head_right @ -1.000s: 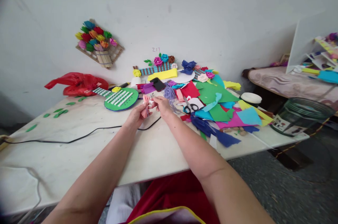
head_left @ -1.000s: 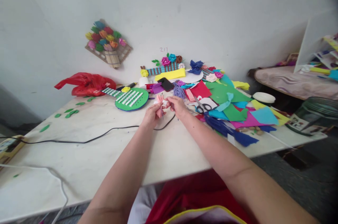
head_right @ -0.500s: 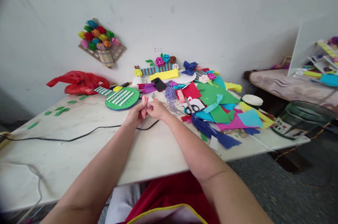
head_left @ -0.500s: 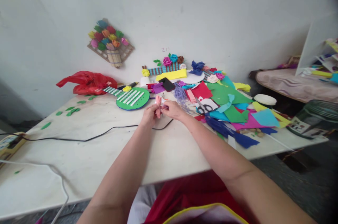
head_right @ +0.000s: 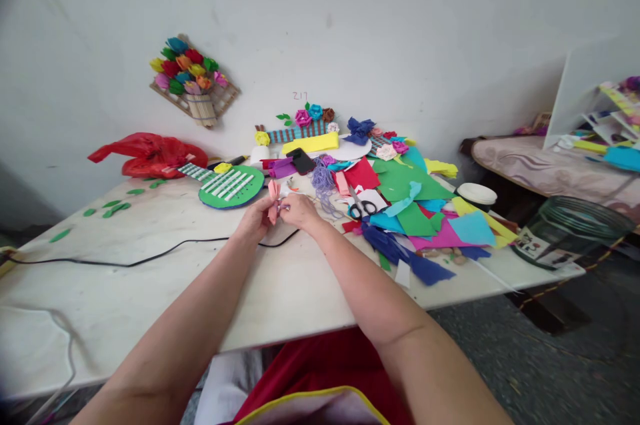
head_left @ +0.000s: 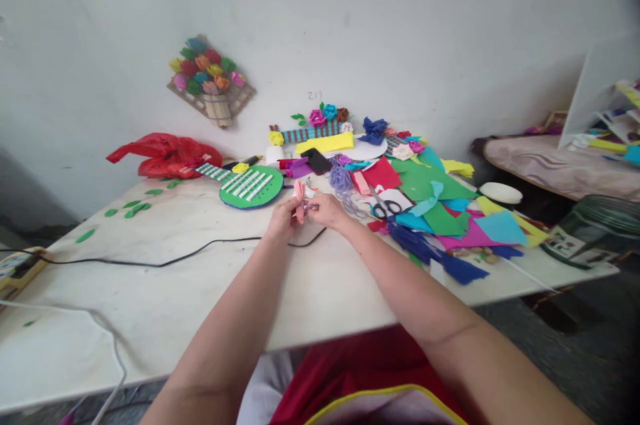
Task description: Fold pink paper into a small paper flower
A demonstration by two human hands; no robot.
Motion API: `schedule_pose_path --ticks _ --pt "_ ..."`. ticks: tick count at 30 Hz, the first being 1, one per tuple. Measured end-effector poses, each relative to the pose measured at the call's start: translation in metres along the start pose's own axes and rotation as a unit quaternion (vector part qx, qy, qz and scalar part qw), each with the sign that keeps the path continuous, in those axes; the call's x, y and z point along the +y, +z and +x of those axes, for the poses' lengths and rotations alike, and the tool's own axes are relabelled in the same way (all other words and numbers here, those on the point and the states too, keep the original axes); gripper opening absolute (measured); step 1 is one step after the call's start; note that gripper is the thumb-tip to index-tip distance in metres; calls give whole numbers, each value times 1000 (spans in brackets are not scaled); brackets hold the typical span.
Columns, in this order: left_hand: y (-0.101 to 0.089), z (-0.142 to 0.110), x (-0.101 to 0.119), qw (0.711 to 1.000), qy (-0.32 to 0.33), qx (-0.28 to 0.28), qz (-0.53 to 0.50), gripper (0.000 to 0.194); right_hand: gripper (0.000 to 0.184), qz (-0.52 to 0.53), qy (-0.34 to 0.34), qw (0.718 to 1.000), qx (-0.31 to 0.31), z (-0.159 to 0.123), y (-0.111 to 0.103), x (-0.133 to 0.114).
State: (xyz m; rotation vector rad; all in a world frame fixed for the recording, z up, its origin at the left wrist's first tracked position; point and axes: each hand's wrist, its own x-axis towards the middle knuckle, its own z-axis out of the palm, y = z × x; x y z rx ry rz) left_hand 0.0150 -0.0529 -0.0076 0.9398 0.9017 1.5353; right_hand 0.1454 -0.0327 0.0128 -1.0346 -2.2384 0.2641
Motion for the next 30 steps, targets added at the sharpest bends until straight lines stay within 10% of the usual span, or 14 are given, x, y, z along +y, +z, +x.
schedule_pose_path --ticks 14,30 --pt "3 -2 9 989 -64 18 -136 8 15 37 -14 999 1 0 -1 -3" --pt "-1 -4 9 988 -100 7 -120 9 22 310 69 948 -30 5 -20 12"
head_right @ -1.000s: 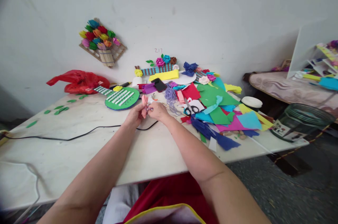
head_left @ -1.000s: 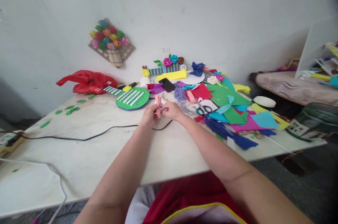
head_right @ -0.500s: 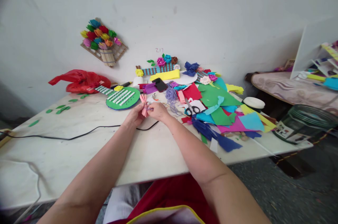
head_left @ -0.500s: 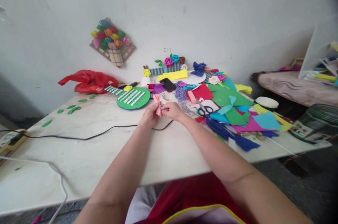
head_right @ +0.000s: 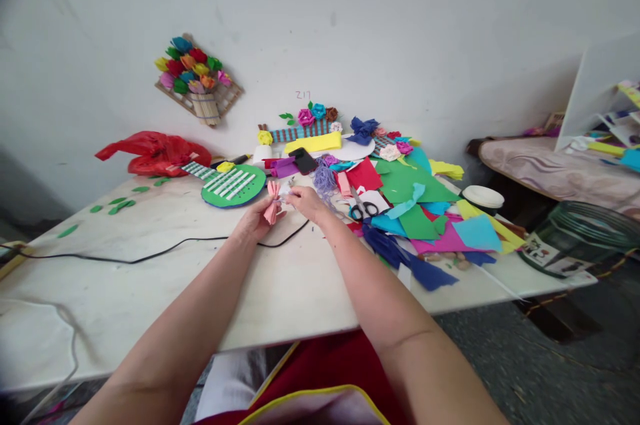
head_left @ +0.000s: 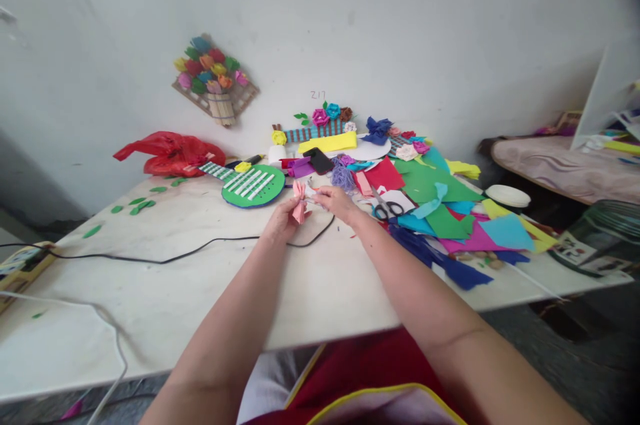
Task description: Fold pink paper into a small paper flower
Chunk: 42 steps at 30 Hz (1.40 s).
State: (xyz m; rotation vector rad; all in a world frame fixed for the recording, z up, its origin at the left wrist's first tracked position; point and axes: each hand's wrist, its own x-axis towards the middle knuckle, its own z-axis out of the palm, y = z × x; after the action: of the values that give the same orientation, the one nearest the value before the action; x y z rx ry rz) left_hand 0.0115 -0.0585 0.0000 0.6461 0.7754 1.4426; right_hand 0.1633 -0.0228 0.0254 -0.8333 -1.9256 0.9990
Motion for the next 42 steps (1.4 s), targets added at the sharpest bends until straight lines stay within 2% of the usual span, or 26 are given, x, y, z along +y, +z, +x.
schedule_pose_path --ticks 5,8,14,16,19,24,28,31,38,42 --pt "3 -1 -5 998 34 -59 3 9 28 113 8 993 41 0 1 -2" --pt "7 -5 -5 997 44 -67 15 16 27 191 26 980 45 -1 0 -6" --pt "14 -12 -4 991 96 -63 70 78 26 275 62 958 53 -4 -1 -16" --pt "13 -11 -4 986 107 -71 104 87 26 287 75 954 51 -4 -1 -17" --pt "11 -8 -6 978 108 -99 147 81 26 304 76 949 40 -4 -1 -17" --pt "12 -6 -11 975 93 -118 165 46 26 320 46 946 30 -2 0 -12" --pt "14 -8 -11 960 80 -170 208 29 25 305 17 952 18 -1 2 -9" --pt "14 -9 -12 943 82 -186 263 25 28 284 7 959 14 -1 4 -8" --pt "14 -10 -15 927 64 -155 335 27 29 245 -3 969 28 0 4 -4" --pt "19 -12 -15 916 63 -156 364 26 27 226 7 973 42 2 6 -1"
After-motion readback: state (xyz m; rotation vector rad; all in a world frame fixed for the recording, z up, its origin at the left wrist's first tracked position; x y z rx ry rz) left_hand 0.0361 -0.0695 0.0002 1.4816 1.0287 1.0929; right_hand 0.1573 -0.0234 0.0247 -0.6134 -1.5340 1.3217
